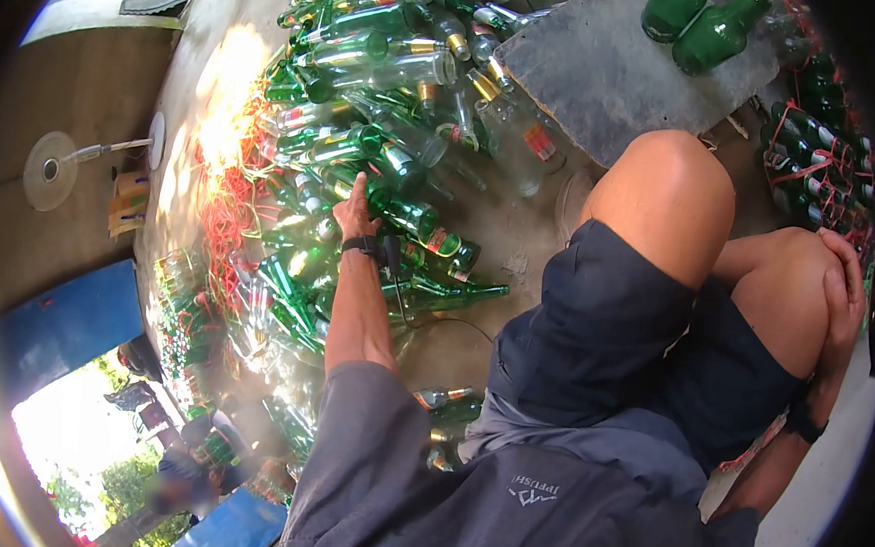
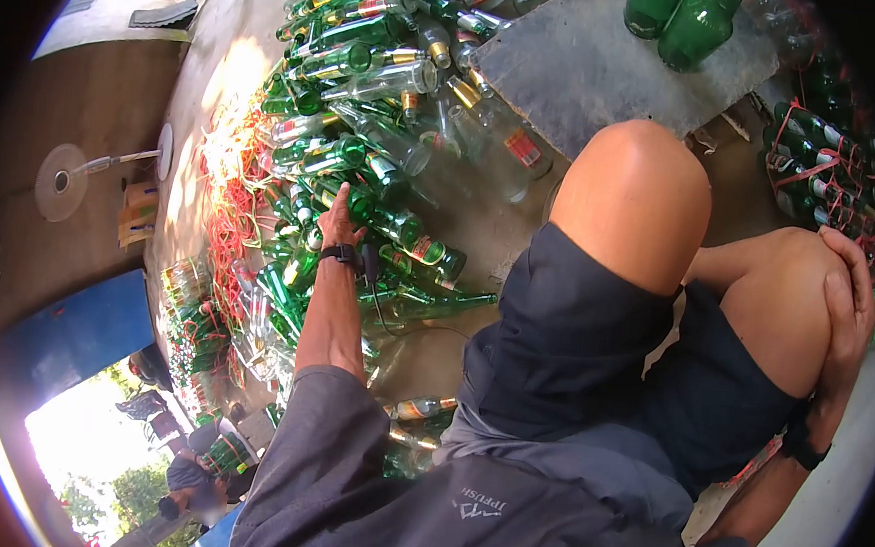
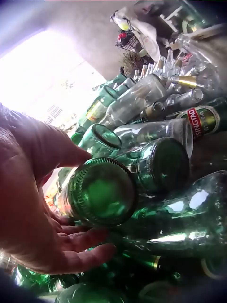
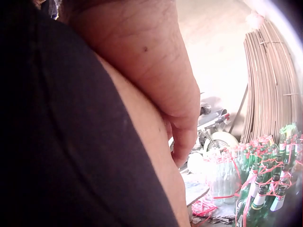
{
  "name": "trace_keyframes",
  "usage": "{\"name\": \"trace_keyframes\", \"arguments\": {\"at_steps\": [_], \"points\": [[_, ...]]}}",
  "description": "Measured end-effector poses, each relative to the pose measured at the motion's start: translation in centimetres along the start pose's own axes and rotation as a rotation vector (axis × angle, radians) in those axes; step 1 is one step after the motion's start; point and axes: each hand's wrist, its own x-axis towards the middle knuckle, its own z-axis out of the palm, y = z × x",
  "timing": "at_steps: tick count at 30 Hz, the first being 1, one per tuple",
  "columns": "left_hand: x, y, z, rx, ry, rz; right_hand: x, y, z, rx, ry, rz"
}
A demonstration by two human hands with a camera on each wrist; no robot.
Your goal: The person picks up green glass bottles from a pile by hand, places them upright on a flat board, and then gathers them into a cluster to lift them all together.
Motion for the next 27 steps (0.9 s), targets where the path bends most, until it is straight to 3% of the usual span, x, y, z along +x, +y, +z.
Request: {"name": "trace_keyframes", "arguments": {"at_steps": [1,3,5,7,9,11,12,13,16,19,23,27], "points": [[0.2,0.2,0.2,-0.009,0.064,-0.01,0.0,-0.1,0.2,0.012,-0.002,0.012],[1.0,0.1,0.0,-0.041,0.009,-0.031,0.1,0.5,0.0,0.018,-0.01,-0.014],[2.1,-0.5,-0.1,-0.289,-0.184,-0.03,0.2,0.7,-0.1,0.024,-0.02,-0.036],[5.0,-2.0,-1.5,-0.359,-0.216,-0.071,0.2,0.6,0.2,0.026,-0.013,-0.04],[11.8,-6.9,-3.6,0.003,-0.324,0.413,0.1,-0.2,1.1,0.063,-0.022,-0.026],[0.0,-1.5,-3.0,-0.035,-0.277,0.331,0.1,-1.2,1.3,0.08,0.003,-0.025],[-2.2,0.5,-2.2,-0.191,-0.139,0.027,0.3,-1.5,1.3,0.017,-0.027,-0.083],[-3.3,1.0,-2.1,-0.106,-0.075,-0.007,0.3,-1.9,1.3,-0.048,-0.059,-0.136],[-1.8,-0.6,-3.2,-0.312,-0.103,-0.039,0.2,-3.5,2.1,-0.052,0.01,-0.145],[-5.6,-0.5,-3.6,-0.363,-0.076,-0.002,0.0,-3.6,2.3,-0.045,0.034,-0.148],[-7.3,-2.6,-4.9,-0.631,-0.187,0.036,-0.2,-3.2,2.2,-0.048,0.047,-0.183],[-11.3,-3.2,-6.2,-0.796,-0.46,0.075,-0.4,-3.5,2.1,-0.035,0.07,-0.174]]}}
